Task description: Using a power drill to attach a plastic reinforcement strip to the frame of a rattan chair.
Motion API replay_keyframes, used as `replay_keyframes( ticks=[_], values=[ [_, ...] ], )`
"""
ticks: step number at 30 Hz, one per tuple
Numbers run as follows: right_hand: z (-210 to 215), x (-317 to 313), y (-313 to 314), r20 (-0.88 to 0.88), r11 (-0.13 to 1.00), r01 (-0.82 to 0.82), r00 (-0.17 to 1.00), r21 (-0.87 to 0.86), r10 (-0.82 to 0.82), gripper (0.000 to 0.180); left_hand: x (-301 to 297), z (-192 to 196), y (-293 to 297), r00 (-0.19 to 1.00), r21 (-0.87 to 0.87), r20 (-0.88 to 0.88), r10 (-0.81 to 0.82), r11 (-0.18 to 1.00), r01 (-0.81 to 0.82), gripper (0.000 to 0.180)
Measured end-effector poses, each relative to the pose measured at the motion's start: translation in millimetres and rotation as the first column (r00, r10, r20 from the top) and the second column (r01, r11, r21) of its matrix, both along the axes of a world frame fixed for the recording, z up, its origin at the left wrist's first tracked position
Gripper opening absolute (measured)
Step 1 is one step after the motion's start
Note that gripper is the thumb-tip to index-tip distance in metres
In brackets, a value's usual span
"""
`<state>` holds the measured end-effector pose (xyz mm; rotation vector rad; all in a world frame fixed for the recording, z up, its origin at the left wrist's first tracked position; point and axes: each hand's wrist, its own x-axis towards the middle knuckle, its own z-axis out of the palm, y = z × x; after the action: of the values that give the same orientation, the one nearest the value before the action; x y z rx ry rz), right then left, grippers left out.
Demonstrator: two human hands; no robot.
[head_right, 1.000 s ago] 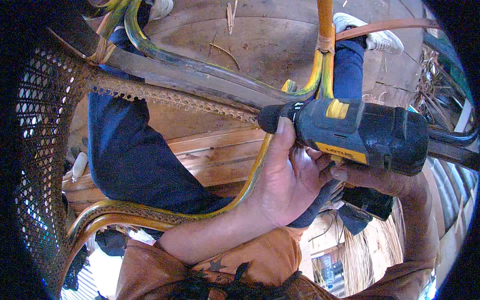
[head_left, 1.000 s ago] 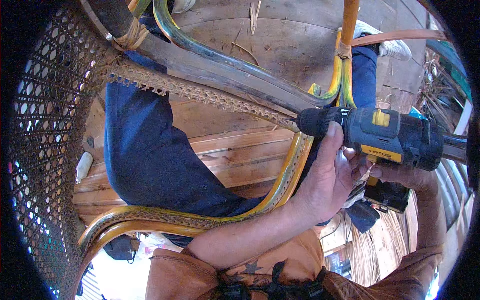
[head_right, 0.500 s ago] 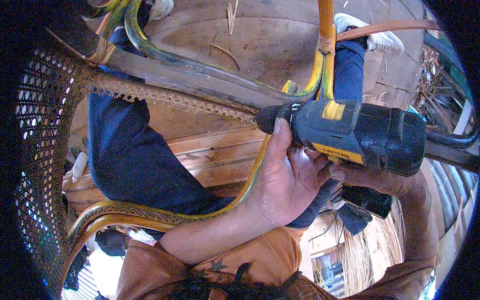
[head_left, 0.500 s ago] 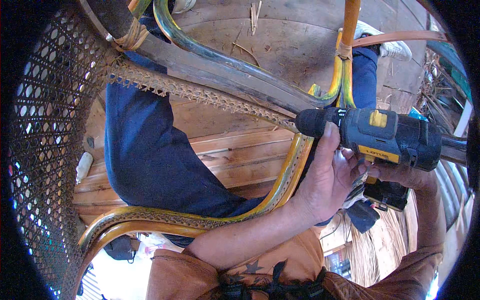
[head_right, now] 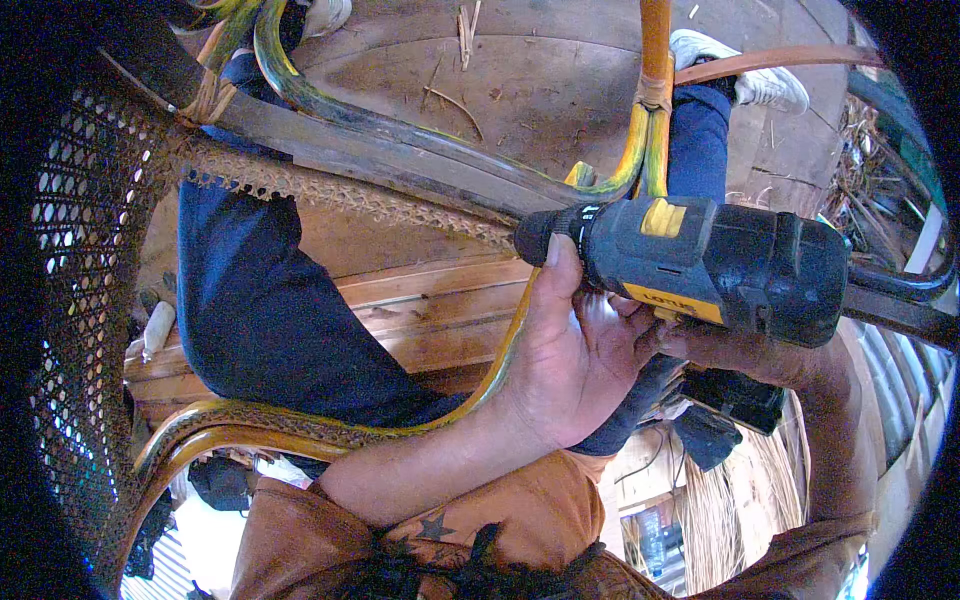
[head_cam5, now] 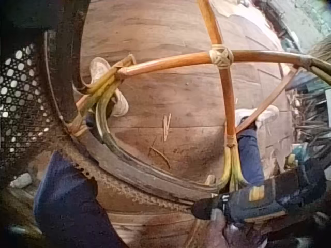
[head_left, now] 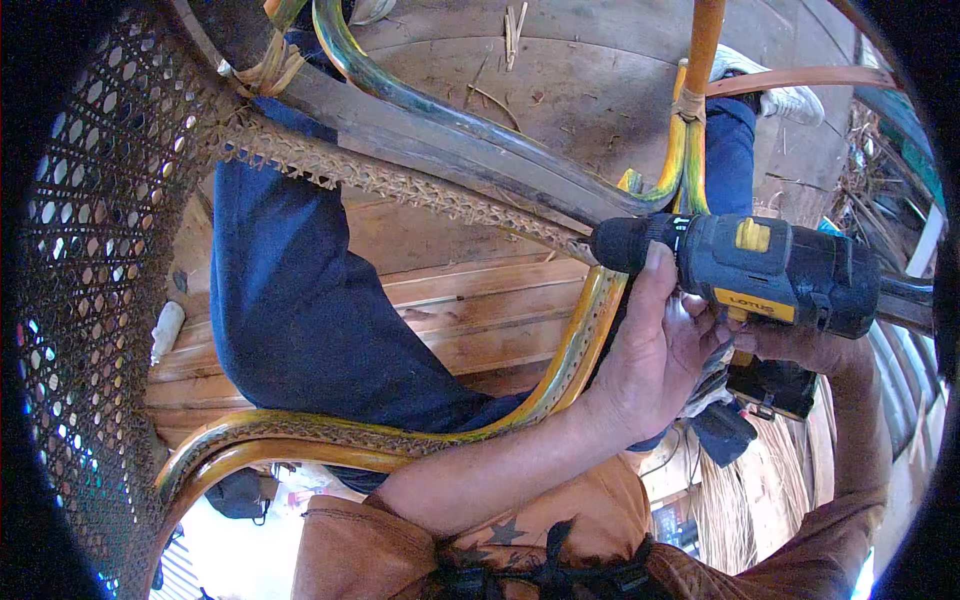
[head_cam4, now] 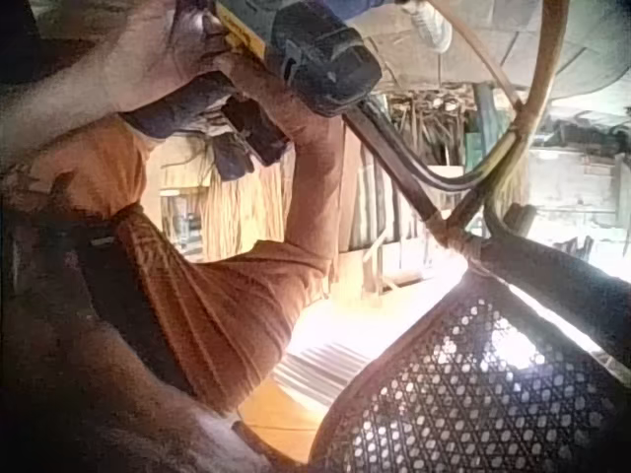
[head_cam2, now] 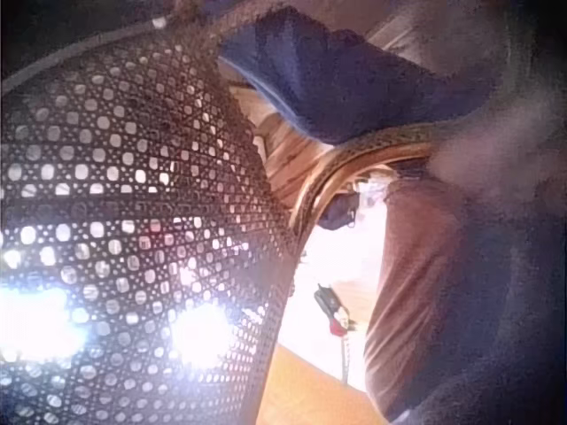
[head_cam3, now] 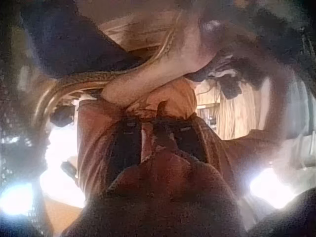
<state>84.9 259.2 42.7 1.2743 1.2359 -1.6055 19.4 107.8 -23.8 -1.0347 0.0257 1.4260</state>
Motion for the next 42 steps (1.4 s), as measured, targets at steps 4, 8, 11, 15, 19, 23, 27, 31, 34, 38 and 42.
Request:
replay_keyframes(
  ticks=[4, 8, 11, 15, 19, 23, 27, 31, 34, 38, 42],
  values=[
    [2.2, -2.1, 0.7, 0.015, 0.998, -0.052, 0.999, 0.036, 0.051, 0.045, -1.1, 2.6, 3.1, 0.999, -0.038, 0.019, -0.027, 0.999, 0.028, 0.053],
    [0.4, -2.0, 0.1, -0.014, 0.989, -0.136, 0.99, 0.063, 0.138, 0.045, 3.9, -2.2, -0.5, 1.0, -0.002, 0.028, -0.004, 1.0, 0.004, 0.053],
    [-3.5, -2.4, -3.4, 0.0, 0.993, 0.11, 0.994, -0.049, -0.111, 0.043, 6.2, -6.1, -2.6, 0.998, -0.033, -0.021, -0.053, 0.998, 0.052, 0.064],
    [-5.9, -4.1, -2.7, -0.108, 0.973, -0.228, 0.967, 0.043, 0.232, 0.046, 1.4, -5.6, -6.4, 1.0, -0.002, 0.008, -0.016, 1.0, 0.016, 0.058],
    [0.8, 7.2, -5.1, -0.063, 0.975, -0.215, 0.974, 0.047, 0.218, 0.051, -1.3, -1.2, -2.8, 0.999, 0.018, 0.036, 0.012, 1.0, -0.013, 0.051],
    [14.4, 12.3, -0.3, -0.044, 0.914, -0.375, 0.922, 0.156, 0.386, 0.059, -1.3, 6.3, -4.6, 0.999, 0.029, 0.027, -0.021, 0.999, 0.021, 0.049],
    [26.3, 18.0, -3.0, -0.085, 0.852, -0.443, 0.872, 0.279, 0.481, 0.06, 0.0, 24.0, -1.8, 0.991, 0.016, -0.092, -0.098, 0.995, 0.099, 0.045],
    [34.0, 9.9, -13.1, 0.117, 0.975, -0.109, 0.989, 0.194, 0.087, 0.061, -3.4, 19.4, -3.5, 0.989, 0.026, -0.067, -0.133, 0.99, 0.135, 0.045],
    [25.5, 24.5, -14.2, -0.116, 0.965, -0.146, 0.978, 0.219, 0.175, 0.061, -2.5, 12.7, -3.0, 0.993, 0.034, -0.042, -0.11, 0.993, 0.112, 0.046],
    [16.1, 20.7, -17.8, 0.042, 0.992, 0.023, 0.999, 0.125, -0.028, 0.056, 0.1, 7.6, -6.1, 0.996, 0.017, -0.021, -0.087, 0.996, 0.087, 0.045],
    [12.9, 6.1, -15.3, 0.046, 0.995, 0.09, 0.995, 0.037, -0.092, 0.047, -8.4, 9.1, -5.2, 0.991, -0.103, -0.011, -0.134, 0.986, 0.132, 0.043]
  ],
)
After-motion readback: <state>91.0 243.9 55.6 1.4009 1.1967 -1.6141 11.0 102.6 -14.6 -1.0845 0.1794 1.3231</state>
